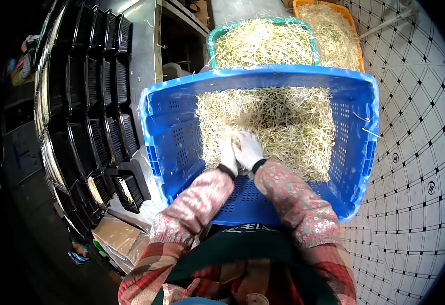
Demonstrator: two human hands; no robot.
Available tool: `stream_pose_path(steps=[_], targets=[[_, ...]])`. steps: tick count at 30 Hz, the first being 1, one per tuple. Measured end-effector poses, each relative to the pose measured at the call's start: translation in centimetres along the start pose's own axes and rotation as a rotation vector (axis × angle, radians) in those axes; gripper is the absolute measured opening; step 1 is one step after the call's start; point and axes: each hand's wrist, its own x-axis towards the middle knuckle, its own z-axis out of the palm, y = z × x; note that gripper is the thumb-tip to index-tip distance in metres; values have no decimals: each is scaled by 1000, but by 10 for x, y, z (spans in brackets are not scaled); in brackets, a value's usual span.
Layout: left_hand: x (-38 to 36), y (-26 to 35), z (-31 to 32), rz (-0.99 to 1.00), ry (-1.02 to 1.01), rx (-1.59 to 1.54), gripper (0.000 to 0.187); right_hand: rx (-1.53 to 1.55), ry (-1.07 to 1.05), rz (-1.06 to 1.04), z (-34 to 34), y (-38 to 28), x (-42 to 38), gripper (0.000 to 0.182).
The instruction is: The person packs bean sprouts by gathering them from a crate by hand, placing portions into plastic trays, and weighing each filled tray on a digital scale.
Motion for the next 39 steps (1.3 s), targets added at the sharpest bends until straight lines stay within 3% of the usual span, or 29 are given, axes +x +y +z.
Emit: stream_pose_path(steps=[1, 2, 4, 6, 7, 8, 9, 10, 11, 13, 14, 16, 17, 18, 20, 22, 23, 27, 28, 30, 31, 32, 34, 36, 37, 39], targets=[[-44, 34, 3, -139, -181, -256, 54, 22, -127, -52, -34, -22, -3, 48], [-68, 52, -4, -265, -164, -213, 57, -9, -123, -191, -39, -19, 0, 47], [-93, 70, -20, -340, -266, -278, 63, -26, -378, -287, -75, -39, 19, 50], [-93, 85, -24, -467, 9, 143, 65, -181, -472, -290, -101, -43, 54, 64], [-86, 93, -31, -385, 25, 283, 73, -192, -479, -195, -107, -28, 71, 67], [-55, 83, -53, -168, -170, 107, 84, -117, -434, -124, -94, 5, 95, 68], [-38, 89, -52, 32, -119, 217, 85, -316, -378, -62, -110, -5, 108, 71], [-27, 102, -42, 263, -186, 278, 82, -322, -319, -82, -111, 5, 118, 70], [10, 98, -47, 451, -136, 711, 83, -380, -275, -99, -103, 17, 129, 70], [33, 107, -21, 773, -255, 980, 84, -485, -159, -116, -73, 36, 133, 71], [38, 100, -15, 837, -275, 1162, 91, -519, -268, 13, -78, 17, 122, 73], [24, 84, -16, 675, -439, 1465, 94, -495, -308, 67, -72, 7, 92, 81], [12, 79, -24, 628, -592, 1464, 94, -480, -462, 82, -79, -1, 71, 88], [-9, 75, -30, 550, -589, 1550, 103, -467, -616, 95, -87, -8, 48, 95], [-37, 63, -56, 556, -640, 1678, 115, -556, -549, -41, -81, 4, -8, 106], [-49, 65, -45, 515, -623, 1792, 118, -636, -486, -114, -76, 9, -34, 107], [-50, 66, -36, 481, -596, 1907, 121, -635, -328, -152, -66, 19, -38, 98], [4, 27, -31, 633, -345, 1739, 108, -635, -78, -148, -24, 56, -7, 81], [-2, 49, -13, 441, -364, 1699, 96, -653, -140, -105, -24, 54, -3, 73], [3, 56, -17, 334, -424, 1596, 80, -564, -385, -8, -48, 42, 6, 66], [1, 61, -21, 340, -424, 1563, 73, -483, -316, -98, -47, 61, 8, 60], [-6, 68, -26, 343, -427, 1530, 65, -410, -395, -8, -69, 47, 11, 54], [-19, 79, -43, 417, -421, 1635, 42, -261, -280, 28, -102, 42, 14, 43], [-30, 94, -55, 368, -409, 1743, 38, -147, -143, 113, -128, 48, 26, 23], [-26, 86, -73, 558, -418, 1699, 36, -106, -159, 193, -143, 45, 34, 21], [-34, 90, -62, 662, -457, 1690, 36, 24, -153, 281, -158, 30, 44, 20]])
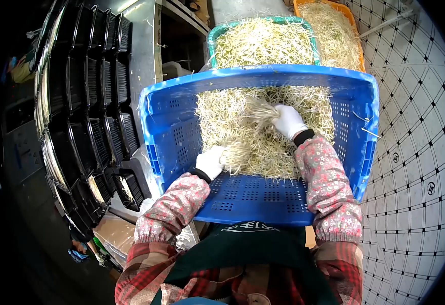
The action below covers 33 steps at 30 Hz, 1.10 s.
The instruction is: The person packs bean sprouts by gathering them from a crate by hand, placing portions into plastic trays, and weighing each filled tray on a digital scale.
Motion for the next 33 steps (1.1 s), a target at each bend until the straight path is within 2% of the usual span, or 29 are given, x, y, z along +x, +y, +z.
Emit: stream_pose_path(steps=[1, 3, 4, 5, 6, 7, 8, 9, 11, 12, 13, 15, 17, 18, 21, 23, 24, 25, 27, 28, 29, 31, 32, 33], targets=[[3, 10, -5, 89, 44, 20, 36, 86, -16, -34, 9, -2, 6, 21], [19, 33, -13, 150, 23, 85, 64, 24, -73, -91, 28, -18, 14, 26], [25, 41, -9, 150, 65, 170, 72, 69, -214, 91, 35, -30, 15, 32], [28, 48, -11, 147, 108, 255, 81, -269, -318, 30, 40, -27, 27, 50], [26, 51, -18, 96, 88, 118, 92, -275, -251, -56, 45, -16, 32, 61], [20, 50, -21, 50, 138, 103, 92, -279, -187, -141, 47, -3, 36, 73], [13, 40, -18, 53, 192, -41, 87, -292, -233, -112, 40, 1, 43, 89], [4, 31, -20, 54, 247, -182, 82, -345, -206, -104, 34, -3, 48, 91], [-16, 28, -33, 1, 260, -381, 59, -349, -136, -94, 36, -18, 59, 95], [-25, 32, -45, -28, 266, -462, 54, -399, -164, 0, 40, -34, 60, 102], [-34, 37, -57, -56, 273, -544, 50, -420, -136, -49, 55, -38, 55, 109], [-57, 48, -78, -171, 352, -763, 35, -442, -232, -168, 82, -42, 37, 118], [-85, 50, -90, -233, 469, -961, 29, -650, -205, -158, 103, -58, -5, 127], [-98, 49, -94, -303, 488, -971, 27, -700, -115, -220, 123, -47, -20, 132], [-129, 54, -102, -430, 675, -1126, 26, -803, 98, -382, 150, -21, -33, 128], [-150, 52, -99, -389, 802, -1138, 26, -786, 90, -363, 150, -13, -13, 118], [-163, 52, -102, -401, 853, -1123, 26, -712, 64, -358, 146, -11, -1, 102], [-177, 53, -103, -414, 905, -1107, 26, -635, -185, -163, 129, -25, 18, 83], [-209, 53, -97, -571, 999, -1037, 24, -502, -126, -212, 112, -20, 26, 70], [-228, 49, -91, -624, 1053, -975, 24, -460, 151, -406, 106, -17, 26, 71], [-246, 45, -80, -681, 1106, -912, 24, -527, 55, -352, 102, -14, 34, 85], [-276, 44, -55, -723, 1267, -962, 27, -730, 105, -301, 100, -31, 24, 99], [-287, 47, -44, -758, 1343, -1021, 26, -701, 66, -279, 103, -35, 24, 109], [-301, 49, -32, -796, 1415, -1144, 26, -746, 173, -359, 113, -29, 22, 110]])
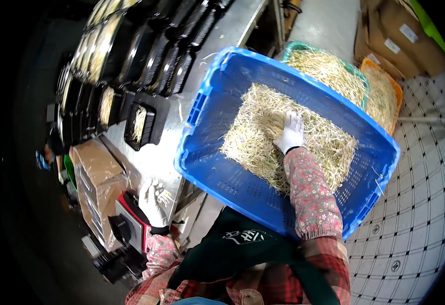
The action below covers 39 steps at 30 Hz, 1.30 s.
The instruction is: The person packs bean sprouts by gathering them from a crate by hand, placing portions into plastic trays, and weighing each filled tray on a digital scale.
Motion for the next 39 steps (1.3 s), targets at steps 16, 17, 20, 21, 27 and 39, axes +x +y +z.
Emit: stream_pose_path(steps=[16, 17, 20, 21, 27, 39], targets=[[-48, -94, -185, 61, 574, -92, 38, 1036, -150, -168, 35, 64, -21, 49], [-48, -100, -199, 174, 595, 38, 41, 1044, -96, -159, 32, 68, -18, 47], [-56, -83, -243, 154, 755, 141, 44, 1113, -163, -143, -3, 49, -37, 44], [-55, -85, -266, 231, 854, 307, 44, 986, -132, -184, 11, 61, -29, 48], [-43, -114, -388, 328, 1133, 560, 58, 823, 90, -165, -21, 18, -49, 57], [50, -145, -404, 272, 1022, -240, 19, 1011, 33, -523, -162, -215, -123, 57]])
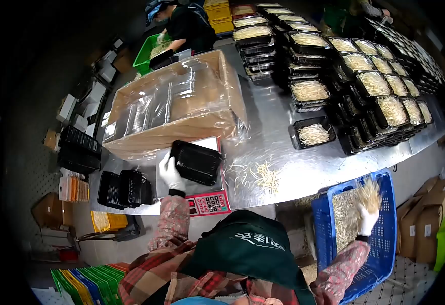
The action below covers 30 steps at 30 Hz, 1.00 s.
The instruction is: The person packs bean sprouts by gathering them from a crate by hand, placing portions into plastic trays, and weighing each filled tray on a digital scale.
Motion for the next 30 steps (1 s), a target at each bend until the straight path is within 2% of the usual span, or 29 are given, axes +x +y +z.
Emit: stream_pose_path(steps=[1, 2, 3, 4, 5, 6, 7, 8, 9, 10, 11, 14, 16, 17, 19, 20, 21, 23, 24, 25, 27, 29, 30], targets=[[-10, 22, 26, 41, -61, 32, 20, 83, -118, -65, 34, -44, 8, 58], [-19, 24, 51, 24, -127, 26, 25, 25, -255, 6, 56, -72, 20, 57], [-28, 27, 76, 9, -196, 14, 30, -121, -351, -46, 77, -79, 38, 58], [-39, 27, 100, 105, -259, 38, 35, -37, -421, -54, 109, -97, 44, 56], [-50, 28, 123, 204, -322, 58, 40, -202, -471, -58, 136, -116, 45, 58], [-62, 37, 143, 183, -373, 81, 44, -336, -520, -294, 168, -134, 50, 57], [-74, 49, 160, 162, -419, 107, 48, -575, -573, -388, 193, -167, 48, 56], [-91, 59, 176, 151, -450, 4, 51, -664, -568, -512, 223, -176, 48, 52], [-103, 70, 185, 140, -473, -93, 54, -843, -653, -561, 250, -188, 49, 46], [-107, 83, 182, 393, -537, 266, 55, -881, -678, -654, 277, -179, 50, 32], [-117, 77, 183, 407, -545, 229, 53, -999, -670, -787, 304, -162, 54, 23], [-122, 83, 150, 195, -661, 281, 51, -950, -639, -971, 369, -158, 37, 21], [-110, 91, 114, -80, -596, 146, 48, -805, -721, -1069, 398, -174, 16, 21], [-100, 70, 93, 19, -540, 181, 47, -735, -784, -1137, 414, -176, 5, 26], [-78, 40, 52, -139, -531, 96, 47, -543, -891, -1261, 449, -171, -16, 34], [-68, 34, 32, -454, -504, 82, 49, -563, -992, -1273, 470, -165, -24, 40], [-59, 28, 19, -276, -484, 69, 52, -575, -1062, -1272, 485, -164, -37, 46], [-55, 30, 6, 57, -275, 559, 55, -352, -1024, -1366, 517, -144, -58, 53], [-47, 25, -2, 372, -219, 748, 63, -403, -1113, -1276, 539, -117, -66, 62], [-44, 29, -9, 457, -266, 782, 60, -440, -1199, -1259, 541, -116, -74, 62], [-34, 28, -21, 529, -566, 1026, 56, -660, -1291, -1206, 550, -121, -84, 66], [-32, 29, -25, 464, -588, 988, 53, -418, -1423, -1169, 551, -120, -69, 70], [-30, 36, -25, 388, -628, 1000, 53, -192, -1606, -1051, 551, -133, -59, 81]])
